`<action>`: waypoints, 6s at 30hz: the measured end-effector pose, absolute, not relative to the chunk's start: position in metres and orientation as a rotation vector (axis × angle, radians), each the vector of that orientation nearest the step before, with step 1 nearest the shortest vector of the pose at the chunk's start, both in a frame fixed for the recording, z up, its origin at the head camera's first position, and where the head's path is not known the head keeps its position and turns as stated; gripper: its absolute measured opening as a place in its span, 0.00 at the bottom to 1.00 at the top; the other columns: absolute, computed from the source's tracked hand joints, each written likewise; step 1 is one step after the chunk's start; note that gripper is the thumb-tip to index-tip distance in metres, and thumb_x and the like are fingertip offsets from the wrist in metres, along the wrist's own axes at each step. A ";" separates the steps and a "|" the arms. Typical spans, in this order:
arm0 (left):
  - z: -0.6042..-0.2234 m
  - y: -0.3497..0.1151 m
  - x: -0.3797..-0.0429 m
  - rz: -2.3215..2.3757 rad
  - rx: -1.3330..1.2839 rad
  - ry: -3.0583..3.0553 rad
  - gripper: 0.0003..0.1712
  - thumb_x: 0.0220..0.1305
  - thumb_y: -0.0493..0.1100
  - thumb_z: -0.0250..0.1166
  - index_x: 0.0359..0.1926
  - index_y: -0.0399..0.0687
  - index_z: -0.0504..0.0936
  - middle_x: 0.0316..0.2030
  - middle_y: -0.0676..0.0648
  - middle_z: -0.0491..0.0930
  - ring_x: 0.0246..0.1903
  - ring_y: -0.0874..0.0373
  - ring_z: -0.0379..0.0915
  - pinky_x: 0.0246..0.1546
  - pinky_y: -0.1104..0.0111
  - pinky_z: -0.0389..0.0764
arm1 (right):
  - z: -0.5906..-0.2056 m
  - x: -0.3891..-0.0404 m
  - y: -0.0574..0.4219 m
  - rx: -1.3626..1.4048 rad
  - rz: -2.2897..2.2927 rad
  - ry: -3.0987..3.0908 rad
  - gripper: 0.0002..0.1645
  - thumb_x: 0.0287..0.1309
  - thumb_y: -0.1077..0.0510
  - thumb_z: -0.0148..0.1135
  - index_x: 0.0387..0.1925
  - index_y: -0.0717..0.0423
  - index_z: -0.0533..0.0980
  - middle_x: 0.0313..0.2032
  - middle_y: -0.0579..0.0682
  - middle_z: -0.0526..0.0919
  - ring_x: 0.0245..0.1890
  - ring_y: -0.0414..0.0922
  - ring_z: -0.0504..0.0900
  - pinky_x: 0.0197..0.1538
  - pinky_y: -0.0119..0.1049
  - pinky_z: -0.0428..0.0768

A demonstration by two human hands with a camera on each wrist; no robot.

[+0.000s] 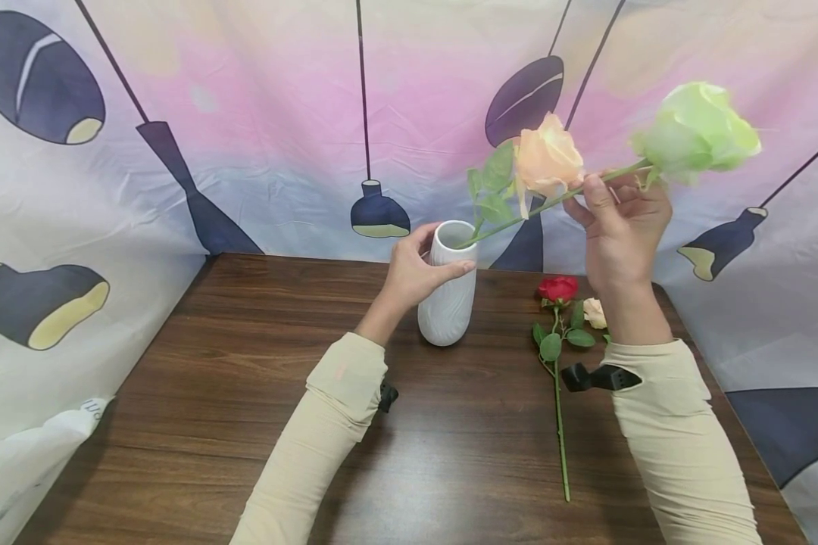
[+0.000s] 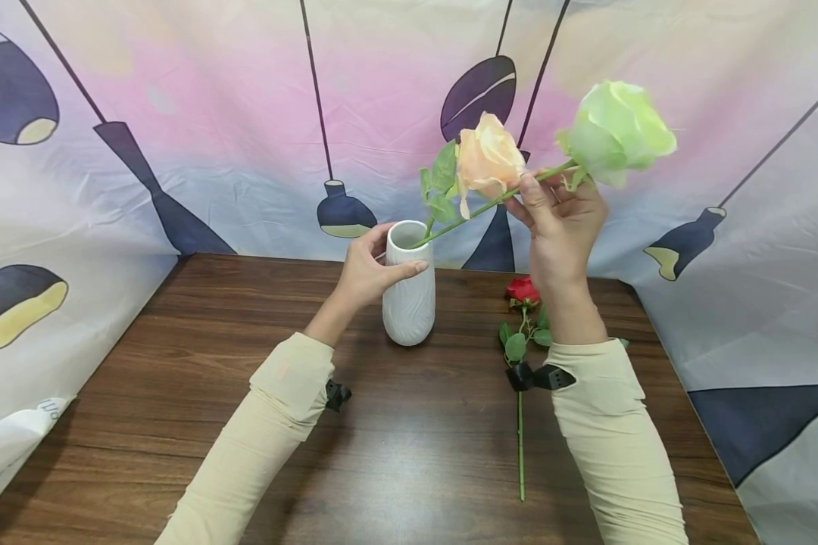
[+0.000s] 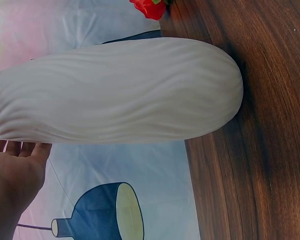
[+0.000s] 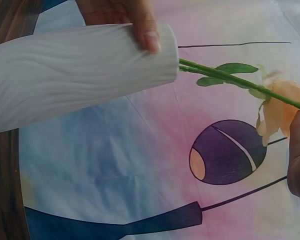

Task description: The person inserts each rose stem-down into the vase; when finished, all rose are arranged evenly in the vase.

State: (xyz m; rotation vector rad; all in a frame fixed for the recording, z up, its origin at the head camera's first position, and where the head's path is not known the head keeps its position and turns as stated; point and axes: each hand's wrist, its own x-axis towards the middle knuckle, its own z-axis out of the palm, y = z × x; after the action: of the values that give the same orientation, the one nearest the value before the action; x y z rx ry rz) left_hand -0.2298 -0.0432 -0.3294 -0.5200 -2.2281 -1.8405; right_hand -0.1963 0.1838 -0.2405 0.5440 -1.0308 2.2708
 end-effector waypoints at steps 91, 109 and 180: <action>-0.330 -0.043 -0.229 -1.822 -0.523 -2.218 0.38 0.48 0.38 0.81 0.62 0.38 0.78 0.52 0.38 0.84 0.53 0.48 0.83 0.58 0.61 0.85 | -0.275 -0.212 0.150 0.555 2.190 -1.545 0.21 0.58 0.75 0.65 0.41 0.46 0.82 0.32 0.40 0.87 0.36 0.36 0.87 0.43 0.32 0.89; -0.330 -0.042 -0.230 -1.819 -0.538 -2.215 0.38 0.48 0.37 0.81 0.62 0.37 0.78 0.52 0.37 0.84 0.52 0.47 0.83 0.58 0.60 0.85 | -0.286 -0.215 0.142 0.605 2.153 -1.735 0.24 0.57 0.78 0.61 0.39 0.44 0.79 0.35 0.40 0.83 0.40 0.37 0.85 0.48 0.33 0.89; -0.332 -0.046 -0.229 -1.759 -0.588 -2.227 0.37 0.49 0.36 0.80 0.62 0.43 0.79 0.58 0.43 0.83 0.61 0.50 0.79 0.64 0.59 0.81 | -0.438 -0.167 0.294 -0.019 2.143 -2.433 0.06 0.72 0.60 0.59 0.47 0.51 0.79 0.36 0.29 0.88 0.38 0.29 0.86 0.43 0.24 0.86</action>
State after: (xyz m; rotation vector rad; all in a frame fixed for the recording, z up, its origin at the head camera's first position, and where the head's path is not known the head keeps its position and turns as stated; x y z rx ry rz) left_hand -0.2294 -0.0457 -0.3319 -0.5881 -2.2270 -1.7595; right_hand -0.1674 0.2944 -0.4385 -0.0187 -2.4334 2.1432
